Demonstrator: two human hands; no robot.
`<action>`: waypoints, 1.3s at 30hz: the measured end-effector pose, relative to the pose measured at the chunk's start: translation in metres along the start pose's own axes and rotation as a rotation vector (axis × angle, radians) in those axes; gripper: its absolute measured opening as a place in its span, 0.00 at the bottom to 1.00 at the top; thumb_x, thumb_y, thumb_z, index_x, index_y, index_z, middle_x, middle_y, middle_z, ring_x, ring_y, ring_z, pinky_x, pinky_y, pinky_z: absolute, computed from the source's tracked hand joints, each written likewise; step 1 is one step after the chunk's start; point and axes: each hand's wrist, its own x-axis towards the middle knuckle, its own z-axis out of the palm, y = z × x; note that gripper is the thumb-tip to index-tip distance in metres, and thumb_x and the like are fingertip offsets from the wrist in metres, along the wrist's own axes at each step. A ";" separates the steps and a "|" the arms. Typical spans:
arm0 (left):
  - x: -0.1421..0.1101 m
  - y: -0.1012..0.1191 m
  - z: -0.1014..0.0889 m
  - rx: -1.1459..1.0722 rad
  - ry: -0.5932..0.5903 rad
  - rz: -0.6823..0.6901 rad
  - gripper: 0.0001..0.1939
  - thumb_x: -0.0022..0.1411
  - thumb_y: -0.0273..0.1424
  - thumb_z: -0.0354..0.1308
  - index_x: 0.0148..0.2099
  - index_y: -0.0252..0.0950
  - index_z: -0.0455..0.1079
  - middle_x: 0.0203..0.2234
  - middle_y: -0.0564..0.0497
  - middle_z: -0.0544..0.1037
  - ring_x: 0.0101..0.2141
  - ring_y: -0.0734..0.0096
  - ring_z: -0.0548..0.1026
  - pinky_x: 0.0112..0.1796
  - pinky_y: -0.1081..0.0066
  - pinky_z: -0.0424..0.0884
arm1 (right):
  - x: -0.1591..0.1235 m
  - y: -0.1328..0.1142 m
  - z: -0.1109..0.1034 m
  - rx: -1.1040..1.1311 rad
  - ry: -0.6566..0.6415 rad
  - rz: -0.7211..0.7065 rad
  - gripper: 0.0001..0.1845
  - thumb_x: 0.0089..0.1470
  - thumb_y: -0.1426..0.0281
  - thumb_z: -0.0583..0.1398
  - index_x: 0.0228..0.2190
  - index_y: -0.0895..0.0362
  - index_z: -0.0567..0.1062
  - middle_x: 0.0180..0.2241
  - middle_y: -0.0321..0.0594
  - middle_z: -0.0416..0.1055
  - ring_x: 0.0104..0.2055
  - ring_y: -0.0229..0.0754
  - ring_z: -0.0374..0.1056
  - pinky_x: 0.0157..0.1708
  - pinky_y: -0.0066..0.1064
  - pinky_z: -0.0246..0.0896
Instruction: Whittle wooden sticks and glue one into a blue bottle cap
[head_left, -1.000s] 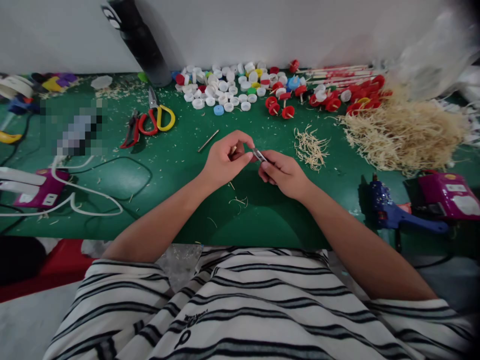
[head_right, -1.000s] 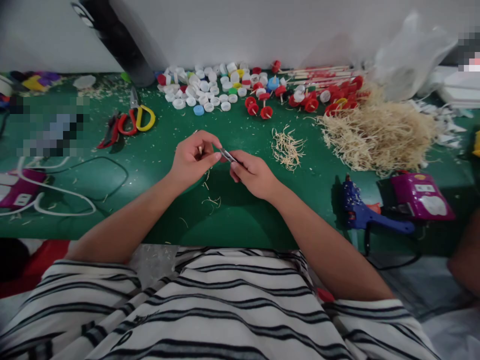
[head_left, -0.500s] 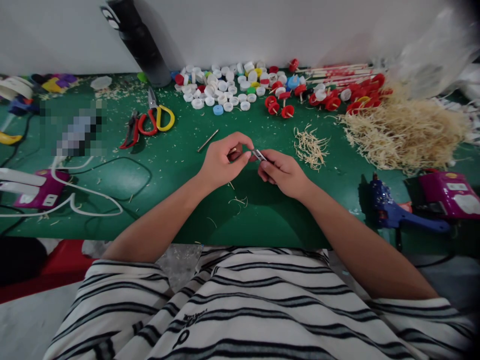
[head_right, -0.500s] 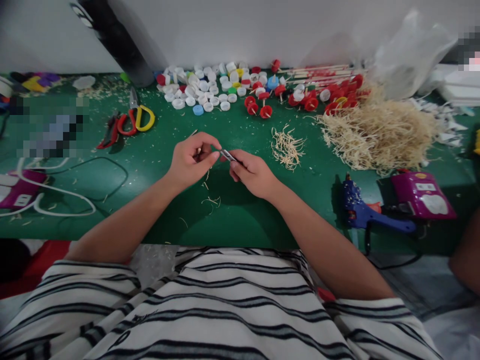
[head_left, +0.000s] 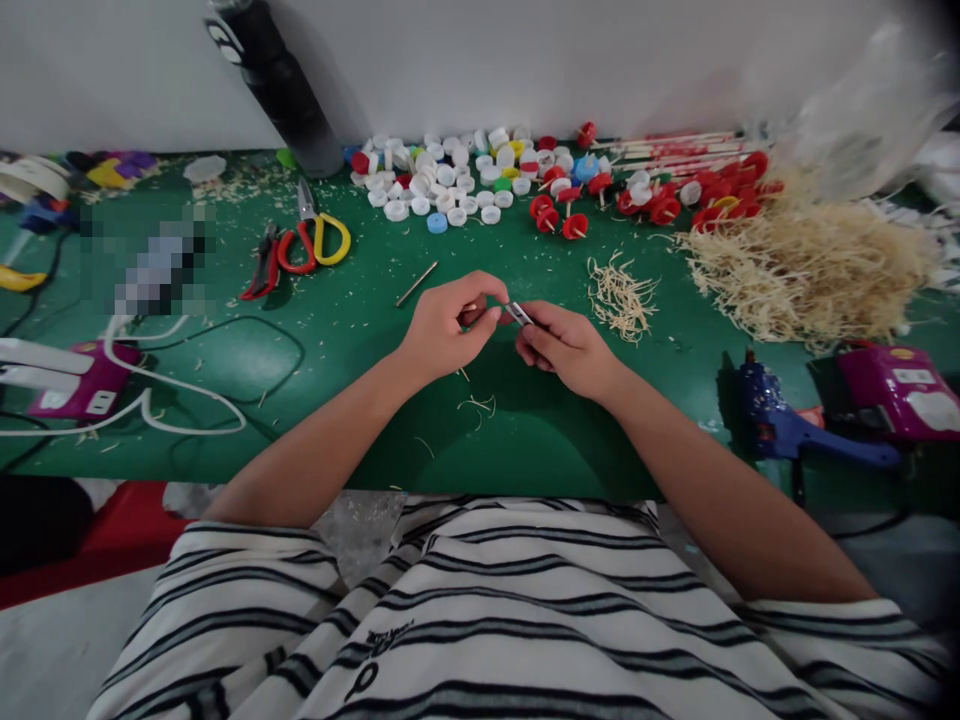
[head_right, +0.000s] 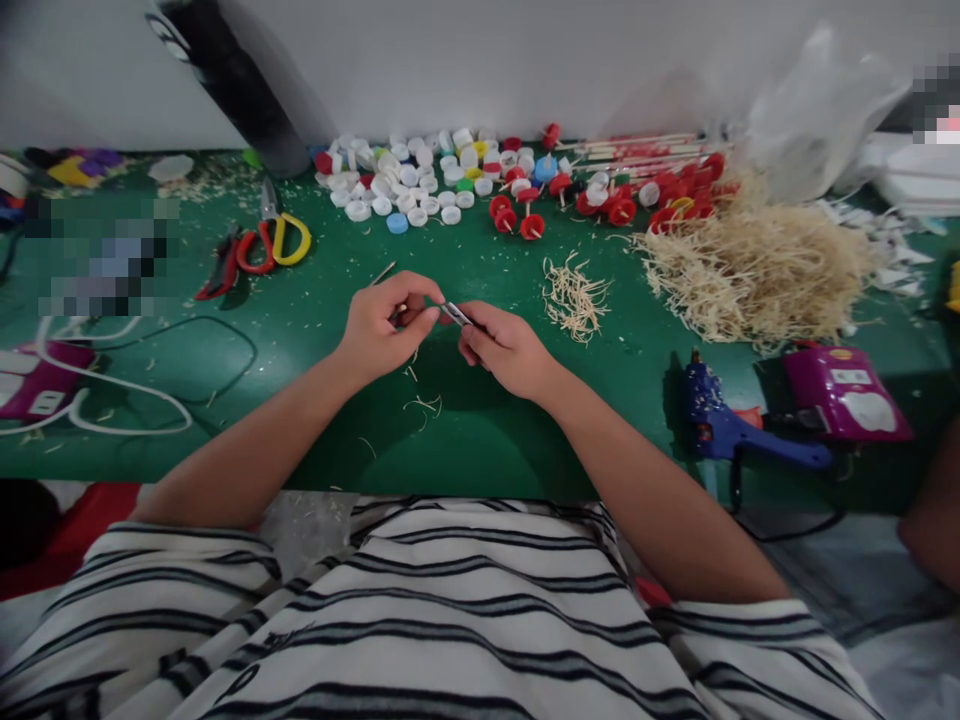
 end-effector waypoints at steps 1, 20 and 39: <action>0.000 -0.001 0.000 0.000 -0.002 -0.001 0.07 0.61 0.27 0.63 0.42 0.41 0.79 0.20 0.59 0.64 0.21 0.76 0.61 0.29 0.72 0.62 | 0.000 0.000 0.000 -0.001 -0.002 0.001 0.13 0.72 0.63 0.57 0.50 0.56 0.76 0.25 0.30 0.69 0.25 0.33 0.61 0.22 0.28 0.52; -0.001 0.001 0.001 -0.069 0.001 0.027 0.08 0.63 0.26 0.65 0.44 0.41 0.78 0.21 0.60 0.64 0.20 0.77 0.59 0.27 0.72 0.59 | -0.001 0.001 0.001 0.048 0.028 0.005 0.25 0.72 0.45 0.58 0.42 0.55 0.76 0.20 0.27 0.63 0.20 0.31 0.56 0.20 0.29 0.47; 0.000 -0.001 0.003 -0.151 0.057 -0.042 0.04 0.65 0.26 0.62 0.40 0.40 0.76 0.21 0.59 0.62 0.21 0.77 0.58 0.25 0.72 0.55 | -0.003 -0.005 0.002 0.100 0.106 0.012 0.22 0.69 0.46 0.62 0.46 0.52 0.75 0.20 0.26 0.62 0.19 0.33 0.56 0.20 0.29 0.49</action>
